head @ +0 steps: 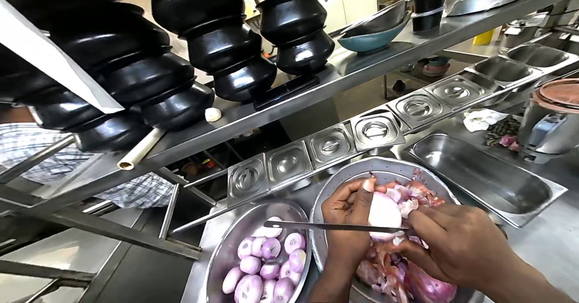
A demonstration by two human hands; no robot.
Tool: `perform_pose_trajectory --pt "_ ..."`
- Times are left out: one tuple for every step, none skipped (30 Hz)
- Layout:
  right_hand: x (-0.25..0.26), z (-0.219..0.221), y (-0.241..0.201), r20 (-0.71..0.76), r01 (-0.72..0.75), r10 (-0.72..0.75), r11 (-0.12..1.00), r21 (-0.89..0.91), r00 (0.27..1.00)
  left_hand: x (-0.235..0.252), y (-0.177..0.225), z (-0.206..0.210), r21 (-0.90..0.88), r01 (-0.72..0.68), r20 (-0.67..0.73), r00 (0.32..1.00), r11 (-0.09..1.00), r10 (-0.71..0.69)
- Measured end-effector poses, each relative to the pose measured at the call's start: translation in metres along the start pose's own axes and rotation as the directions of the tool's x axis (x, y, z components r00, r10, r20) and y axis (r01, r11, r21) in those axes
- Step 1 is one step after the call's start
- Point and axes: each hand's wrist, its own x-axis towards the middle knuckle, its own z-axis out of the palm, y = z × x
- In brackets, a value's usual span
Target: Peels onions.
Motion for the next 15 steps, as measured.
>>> perform_pose_trajectory --pt "-0.001 0.001 -0.001 -0.006 0.016 -0.016 1.000 0.003 1.000 0.000 -0.002 0.000 -0.019 0.018 -0.023 1.000 1.000 -0.018" --pt "-0.002 0.001 -0.003 0.003 0.042 -0.042 0.999 0.016 0.999 0.000 -0.005 0.001 -0.030 0.024 -0.044 0.999 0.999 -0.026" --pt "-0.003 0.001 -0.005 0.027 0.076 -0.077 0.997 0.024 0.997 0.001 -0.007 0.002 -0.034 0.037 -0.076 0.996 0.999 -0.040" --pt "-0.004 0.002 -0.009 0.056 0.110 -0.112 0.994 0.027 0.992 0.002 -0.009 0.003 -0.043 0.062 -0.109 0.992 0.997 -0.066" --pt "-0.005 0.006 -0.013 0.079 0.136 -0.138 0.990 0.026 0.987 0.003 -0.009 0.004 -0.063 0.103 -0.137 0.984 0.993 -0.111" --pt "-0.006 0.010 -0.015 0.088 0.143 -0.145 0.989 0.026 0.986 0.004 -0.009 0.005 -0.105 0.152 -0.156 0.974 0.983 -0.167" --pt "-0.006 0.013 -0.015 0.082 0.137 -0.139 0.990 0.030 0.987 0.005 -0.008 0.006 -0.168 0.201 -0.170 0.958 0.965 -0.229" --pt "-0.006 0.015 -0.014 0.075 0.129 -0.131 0.991 0.030 0.989 0.006 -0.008 0.007 -0.250 0.250 -0.178 0.938 0.935 -0.298" --pt "-0.007 0.017 -0.012 0.069 0.124 -0.125 0.992 0.026 0.990 0.008 -0.007 0.008 -0.343 0.306 -0.178 0.907 0.888 -0.382" --pt "-0.008 0.019 -0.011 0.068 0.122 -0.123 0.992 0.022 0.990 0.011 -0.005 0.008 -0.438 0.364 -0.167 0.865 0.822 -0.473" --pt "-0.009 0.020 -0.011 0.073 0.123 -0.125 0.992 0.020 0.989 0.014 -0.004 0.007 -0.525 0.421 -0.147 0.811 0.740 -0.566" --pt "-0.010 0.022 -0.011 0.081 0.123 -0.124 0.992 0.019 0.989 0.017 -0.004 0.006 -0.599 0.463 -0.115 0.758 0.654 -0.642" --pt "-0.012 0.024 -0.011 0.088 0.107 -0.108 0.994 0.021 0.990 0.019 -0.005 0.004 -0.658 0.492 -0.063 0.718 0.570 -0.693" --pt "-0.014 0.026 -0.010 0.092 0.069 -0.071 0.997 0.032 0.993 0.020 -0.007 0.001 -0.702 0.509 -0.014 0.688 0.497 -0.725" --pt "-0.015 0.026 -0.009 0.095 0.011 -0.016 0.999 0.051 0.995 0.021 -0.009 -0.001 -0.734 0.519 0.034 0.673 0.438 -0.739"
